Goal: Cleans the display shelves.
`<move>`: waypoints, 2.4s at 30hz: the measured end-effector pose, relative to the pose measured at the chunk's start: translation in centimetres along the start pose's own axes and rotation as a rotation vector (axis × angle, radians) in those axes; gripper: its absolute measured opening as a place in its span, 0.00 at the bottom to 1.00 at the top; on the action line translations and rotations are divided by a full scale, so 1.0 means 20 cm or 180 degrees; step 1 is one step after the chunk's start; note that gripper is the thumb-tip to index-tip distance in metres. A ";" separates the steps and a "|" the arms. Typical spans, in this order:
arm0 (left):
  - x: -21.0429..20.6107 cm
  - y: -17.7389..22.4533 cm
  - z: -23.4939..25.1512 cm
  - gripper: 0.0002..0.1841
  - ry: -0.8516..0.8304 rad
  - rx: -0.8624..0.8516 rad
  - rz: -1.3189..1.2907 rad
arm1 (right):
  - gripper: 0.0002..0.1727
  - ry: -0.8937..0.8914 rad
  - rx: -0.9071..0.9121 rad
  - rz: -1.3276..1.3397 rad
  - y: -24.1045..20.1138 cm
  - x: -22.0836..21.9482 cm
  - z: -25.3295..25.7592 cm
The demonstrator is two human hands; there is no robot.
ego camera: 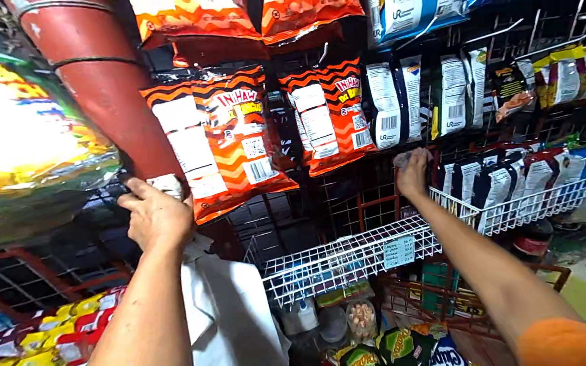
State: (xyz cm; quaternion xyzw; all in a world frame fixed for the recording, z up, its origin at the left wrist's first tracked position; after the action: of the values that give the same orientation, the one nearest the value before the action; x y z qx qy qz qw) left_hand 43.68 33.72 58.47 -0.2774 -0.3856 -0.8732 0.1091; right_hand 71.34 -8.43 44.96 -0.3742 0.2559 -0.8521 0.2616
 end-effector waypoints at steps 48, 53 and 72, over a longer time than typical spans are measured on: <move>-0.06 -0.07 0.06 0.49 -0.0010 0.0176 -0.0034 | 0.19 -0.1297 0.1191 -0.0121 -0.33 -0.04 -0.26; -0.05 -0.06 0.06 0.50 0.0016 0.0143 -0.0032 | 0.26 -0.0376 -0.1060 0.0926 0.02 0.11 -0.16; -0.04 -0.05 0.05 0.50 -0.0033 0.0140 -0.0019 | 0.24 -0.1497 0.0290 -0.0384 -0.06 0.09 -0.09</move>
State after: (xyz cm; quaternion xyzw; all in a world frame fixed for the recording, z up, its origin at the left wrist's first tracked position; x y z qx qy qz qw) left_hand 44.41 35.11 57.99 -0.2783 -0.4061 -0.8634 0.1105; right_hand 68.62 -8.27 45.62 -0.5647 0.1265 -0.7663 0.2792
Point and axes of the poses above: each hand's wrist, its own z-axis towards the middle knuckle, its own x-axis out of the back of the hand, y = z × x, the point moved 4 cm from there along z, towards the middle knuckle, and after that the axes turned 6 degrees about -z, right-handed, at the moved point
